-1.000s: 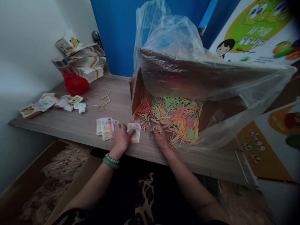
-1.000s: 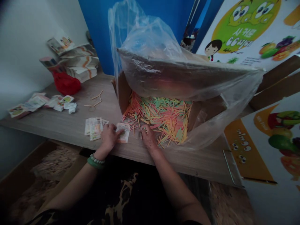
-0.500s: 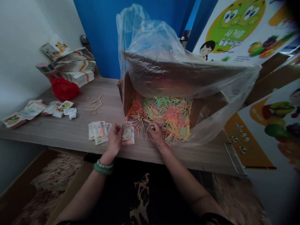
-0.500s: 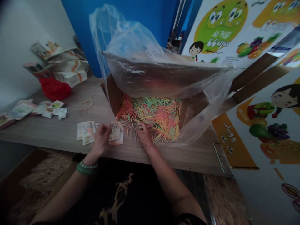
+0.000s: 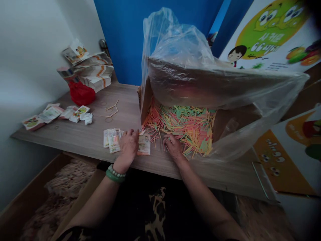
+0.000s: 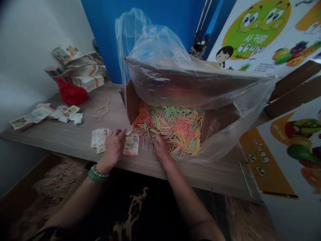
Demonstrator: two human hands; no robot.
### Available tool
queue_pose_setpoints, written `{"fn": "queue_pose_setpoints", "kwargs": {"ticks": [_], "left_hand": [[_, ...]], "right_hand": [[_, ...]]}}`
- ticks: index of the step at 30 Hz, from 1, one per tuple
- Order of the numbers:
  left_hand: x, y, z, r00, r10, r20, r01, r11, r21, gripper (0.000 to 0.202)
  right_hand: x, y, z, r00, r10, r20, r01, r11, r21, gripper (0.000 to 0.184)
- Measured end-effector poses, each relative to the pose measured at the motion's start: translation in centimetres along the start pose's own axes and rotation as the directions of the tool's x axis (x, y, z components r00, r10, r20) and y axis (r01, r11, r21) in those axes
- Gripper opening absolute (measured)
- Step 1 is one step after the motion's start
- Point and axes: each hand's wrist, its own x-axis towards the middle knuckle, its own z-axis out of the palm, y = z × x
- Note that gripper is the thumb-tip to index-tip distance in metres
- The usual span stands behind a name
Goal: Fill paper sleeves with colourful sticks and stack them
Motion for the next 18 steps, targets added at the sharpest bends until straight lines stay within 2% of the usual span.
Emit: {"fn": "queue_pose_setpoints", "kwargs": {"ticks": [2, 4, 5, 7, 8, 10, 12, 14, 16, 18], "left_hand": [[0.2, 0.3, -0.9, 0.999, 0.028, -0.045, -0.03, 0.999, -0.028, 0.039], [0.4, 0.7, -1.3, 0.994, 0.056, -0.096, -0.071, 0.983, -0.168, 0.035], [0.5, 1.0, -1.4, 0.993, 0.079, -0.089, -0.101, 0.955, -0.279, 0.032], [0.6, 1.7, -0.9, 0.99, 0.142, -0.003, -0.12, 0.824, -0.554, 0.03], [0.6, 2.1, -0.5, 0.983, 0.173, 0.057, -0.089, 0.73, -0.678, 0.031], [0.4, 3.0, 0.4, 0.966, 0.203, 0.162, 0.018, 0.572, -0.82, 0.035], [0.1, 3.7, 1.2, 0.958, 0.193, 0.213, 0.098, 0.476, -0.874, 0.037], [-0.1, 4.2, 1.6, 0.945, 0.202, 0.258, 0.154, 0.42, -0.894, 0.034], [-0.2, 4.4, 1.6, 0.928, 0.22, 0.301, 0.202, 0.383, -0.902, 0.031], [-0.2, 4.4, 1.4, 0.921, 0.218, 0.322, 0.222, 0.384, -0.896, 0.028]], "right_hand": [[0.0, -0.8, -0.3, 1.0, 0.009, -0.016, -0.008, 1.0, 0.025, 0.018], [0.1, -2.1, -0.5, 0.998, 0.021, -0.058, -0.015, 0.996, 0.093, 0.019], [0.2, -3.0, -0.4, 0.998, 0.032, -0.051, -0.024, 0.99, 0.137, 0.022], [0.2, -4.6, -0.1, 0.997, 0.052, 0.058, -0.063, 0.975, 0.214, 0.029], [0.2, -5.2, 0.2, 0.99, 0.059, 0.125, -0.087, 0.969, 0.23, 0.029], [0.2, -6.0, 0.8, 0.975, 0.081, 0.205, -0.125, 0.97, 0.208, 0.019], [-0.1, -6.2, 1.1, 0.976, 0.112, 0.189, -0.142, 0.978, 0.152, 0.013], [-0.4, -5.9, 1.1, 0.981, 0.134, 0.143, -0.146, 0.986, 0.082, 0.018], [-0.8, -5.5, 0.9, 0.984, 0.136, 0.118, -0.138, 0.99, 0.009, 0.02], [-1.2, -5.2, 0.7, 0.985, 0.129, 0.11, -0.126, 0.991, -0.034, 0.02]]}}
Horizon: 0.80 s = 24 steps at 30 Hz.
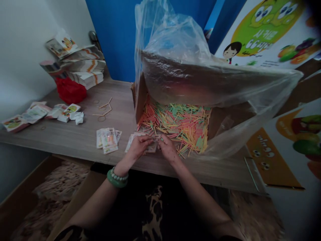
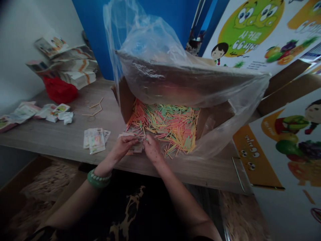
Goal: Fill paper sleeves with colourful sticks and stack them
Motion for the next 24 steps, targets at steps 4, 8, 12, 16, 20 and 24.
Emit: {"fn": "queue_pose_setpoints", "kwargs": {"ticks": [4, 8, 12, 16, 20, 24], "left_hand": [[-0.1, -0.1, -0.2, 1.0, -0.004, 0.001, 0.004, 0.999, 0.049, 0.03], [-0.3, -0.8, -0.2, 0.993, -0.067, -0.092, 0.061, 0.996, -0.07, 0.035], [-0.6, -1.0, -0.1, 0.99, -0.087, -0.113, 0.081, 0.995, -0.06, 0.04], [-1.1, -0.9, 0.3, 0.998, 0.011, -0.055, -0.006, 0.996, 0.092, 0.035], [-1.8, -1.1, 0.6, 0.998, -0.055, -0.031, 0.056, 0.998, 0.038, 0.034], [-2.1, -0.8, 0.9, 0.987, -0.149, -0.066, 0.147, 0.989, -0.034, 0.04]], "right_hand": [[-0.5, 0.2, -0.2, 0.999, 0.024, 0.022, -0.025, 0.996, 0.083, 0.02], [-1.0, -0.4, -0.1, 0.99, 0.057, 0.128, -0.094, 0.947, 0.309, 0.017], [-1.3, -1.7, -0.1, 1.0, 0.018, 0.003, -0.017, 0.878, 0.478, 0.017], [-1.2, -2.2, 0.0, 0.988, -0.019, -0.155, 0.096, 0.854, 0.511, 0.018], [-1.0, -2.4, -0.4, 0.973, -0.007, -0.231, 0.133, 0.835, 0.534, 0.019], [-0.8, -4.4, -0.6, 0.954, -0.007, -0.301, 0.185, 0.802, 0.567, 0.019]]}}
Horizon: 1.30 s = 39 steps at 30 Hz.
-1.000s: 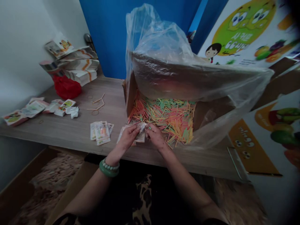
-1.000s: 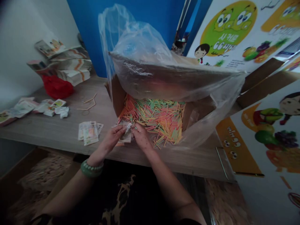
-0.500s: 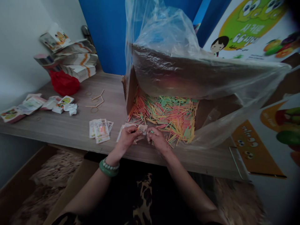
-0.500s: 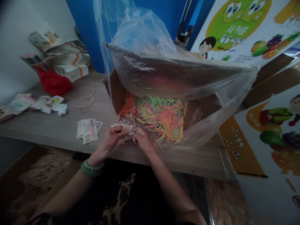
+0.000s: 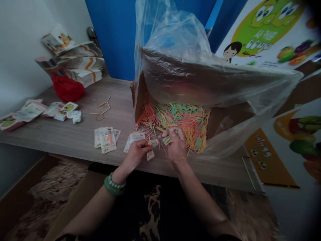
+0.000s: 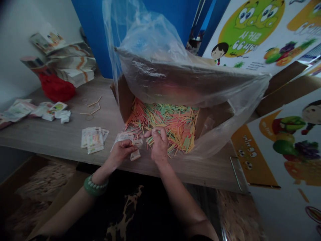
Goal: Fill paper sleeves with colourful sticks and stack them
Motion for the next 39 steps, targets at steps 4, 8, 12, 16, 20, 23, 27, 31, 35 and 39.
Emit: {"fn": "queue_pose_setpoints", "kwargs": {"ticks": [4, 8, 12, 16, 20, 23, 27, 31, 35, 39], "left_hand": [[-0.4, 1.2, 0.5, 0.998, -0.027, 0.049, 0.029, 0.998, -0.057, 0.041], [-0.8, 1.8, 0.4, 0.991, -0.054, 0.122, 0.063, 0.995, -0.076, 0.041], [-0.9, 1.3, 0.2, 0.992, -0.053, 0.113, 0.064, 0.993, -0.099, 0.043], [-0.7, 0.4, 0.3, 0.991, -0.084, 0.107, 0.101, 0.98, -0.172, 0.039], [-0.5, -0.4, 0.3, 0.992, -0.081, 0.094, 0.099, 0.973, -0.21, 0.035], [-0.5, -0.7, 0.2, 0.994, -0.065, 0.091, 0.083, 0.975, -0.208, 0.03], [-0.6, -0.5, 0.1, 0.995, -0.046, 0.094, 0.066, 0.973, -0.222, 0.028], [-0.8, 0.2, 0.1, 0.995, -0.018, 0.099, 0.037, 0.979, -0.2, 0.026], [-0.8, 0.8, 0.4, 0.99, 0.015, 0.14, 0.001, 0.993, -0.115, 0.025], [-0.2, 1.0, 0.8, 0.968, 0.219, 0.119, -0.215, 0.976, -0.045, 0.028]], "right_hand": [[-0.1, -1.2, 2.0, 0.997, -0.074, 0.006, 0.074, 0.997, -0.022, 0.019], [-0.6, -0.6, 2.5, 0.996, -0.063, 0.061, 0.07, 0.989, -0.129, 0.02], [-1.1, 0.2, 1.6, 0.993, -0.021, 0.112, 0.046, 0.973, -0.225, 0.018], [-1.0, 0.6, 0.6, 0.99, 0.037, 0.135, -0.007, 0.977, -0.213, 0.017], [-0.8, 0.7, -0.2, 0.99, 0.015, 0.138, 0.012, 0.982, -0.188, 0.018], [-0.8, 1.0, -0.4, 0.972, 0.06, 0.226, -0.003, 0.97, -0.243, 0.02], [-1.0, 1.1, -0.5, 0.97, 0.071, 0.23, -0.01, 0.966, -0.259, 0.023], [-0.8, 0.6, -0.8, 0.961, 0.069, 0.267, 0.002, 0.967, -0.254, 0.02], [-0.5, 0.5, -0.7, 0.911, 0.136, 0.389, -0.036, 0.966, -0.255, 0.019], [-0.2, 0.9, -0.4, 0.891, 0.153, 0.427, 0.006, 0.937, -0.349, 0.024]]}}
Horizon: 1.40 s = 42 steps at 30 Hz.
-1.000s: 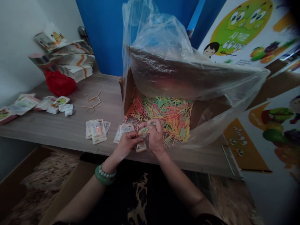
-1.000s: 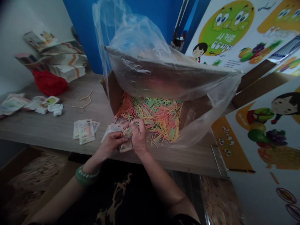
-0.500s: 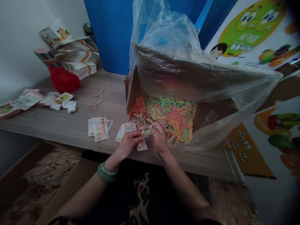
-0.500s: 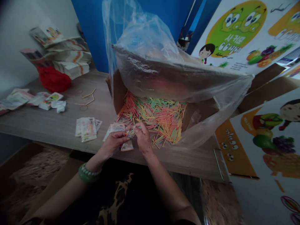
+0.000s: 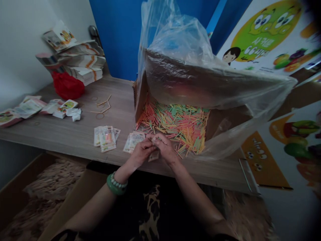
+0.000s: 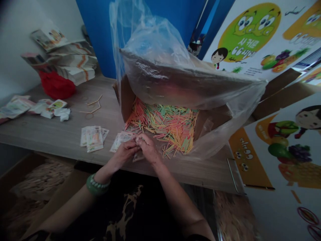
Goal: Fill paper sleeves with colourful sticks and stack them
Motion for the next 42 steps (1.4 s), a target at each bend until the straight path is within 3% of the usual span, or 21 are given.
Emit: {"fn": "queue_pose_setpoints", "kwargs": {"ticks": [2, 6, 11, 17, 22, 26, 29, 32, 35, 37, 38, 39, 42], "left_hand": [[0.3, -0.2, 0.1, 0.999, 0.003, -0.044, -0.007, 0.995, -0.097, 0.027], [0.8, -0.5, -0.2, 0.975, -0.224, 0.001, 0.202, 0.876, -0.438, 0.033], [1.0, -0.6, 0.0, 0.974, -0.225, 0.04, 0.21, 0.816, -0.539, 0.039], [0.2, -0.1, 0.5, 0.995, -0.09, -0.053, 0.066, 0.934, -0.351, 0.035], [-1.5, 0.4, -1.3, 0.977, -0.063, -0.204, 0.025, 0.982, -0.187, 0.031], [-2.9, 0.7, -3.1, 0.962, -0.006, -0.272, -0.021, 0.995, -0.096, 0.03], [-3.8, 0.6, -4.2, 0.959, -0.041, -0.282, 0.031, 0.999, -0.041, 0.032], [-4.2, 0.4, -6.1, 0.921, -0.018, -0.39, 0.07, 0.99, 0.119, 0.027], [-4.0, 0.0, -9.7, 0.818, 0.042, -0.573, 0.167, 0.937, 0.307, 0.026], [-3.4, -0.7, -12.6, 0.711, 0.099, -0.696, 0.282, 0.867, 0.411, 0.022], [-3.0, -1.1, -13.9, 0.658, 0.132, -0.742, 0.353, 0.816, 0.458, 0.021], [-2.6, -1.6, -15.1, 0.631, 0.145, -0.762, 0.416, 0.766, 0.49, 0.021], [-1.3, -3.3, -17.1, 0.67, 0.127, -0.732, 0.459, 0.705, 0.541, 0.027]], "right_hand": [[0.0, 0.1, -0.3, 0.999, -0.036, -0.002, 0.036, 0.998, -0.054, 0.028], [-0.4, 0.7, -1.7, 0.997, -0.051, -0.06, 0.053, 0.998, 0.039, 0.038], [-0.7, 2.3, -2.1, 0.986, 0.084, -0.144, -0.098, 0.991, -0.09, 0.02], [-1.1, 2.0, -0.6, 0.976, 0.01, -0.219, -0.073, 0.957, -0.28, 0.016], [-1.3, 0.6, 2.2, 0.984, -0.135, -0.117, 0.08, 0.919, -0.387, 0.014], [-1.3, 0.4, 4.2, 0.997, -0.032, -0.072, 0.007, 0.944, -0.331, 0.02], [-0.9, 0.7, 5.6, 0.998, 0.039, -0.052, -0.052, 0.96, -0.276, 0.023], [-0.2, 1.0, 7.0, 0.998, 0.064, 0.014, -0.059, 0.972, -0.229, 0.022], [0.6, 0.9, 8.6, 0.991, 0.062, 0.115, -0.025, 0.954, -0.298, 0.015], [1.0, 0.6, 9.8, 0.985, 0.026, 0.171, 0.057, 0.885, -0.463, 0.014], [1.2, 0.4, 10.4, 0.976, -0.003, 0.217, 0.127, 0.817, -0.562, 0.018], [1.4, 0.3, 11.2, 0.96, -0.029, 0.279, 0.212, 0.729, -0.651, 0.022], [2.3, 0.5, 13.7, 0.891, -0.022, 0.454, 0.414, 0.451, -0.791, 0.029]]}}
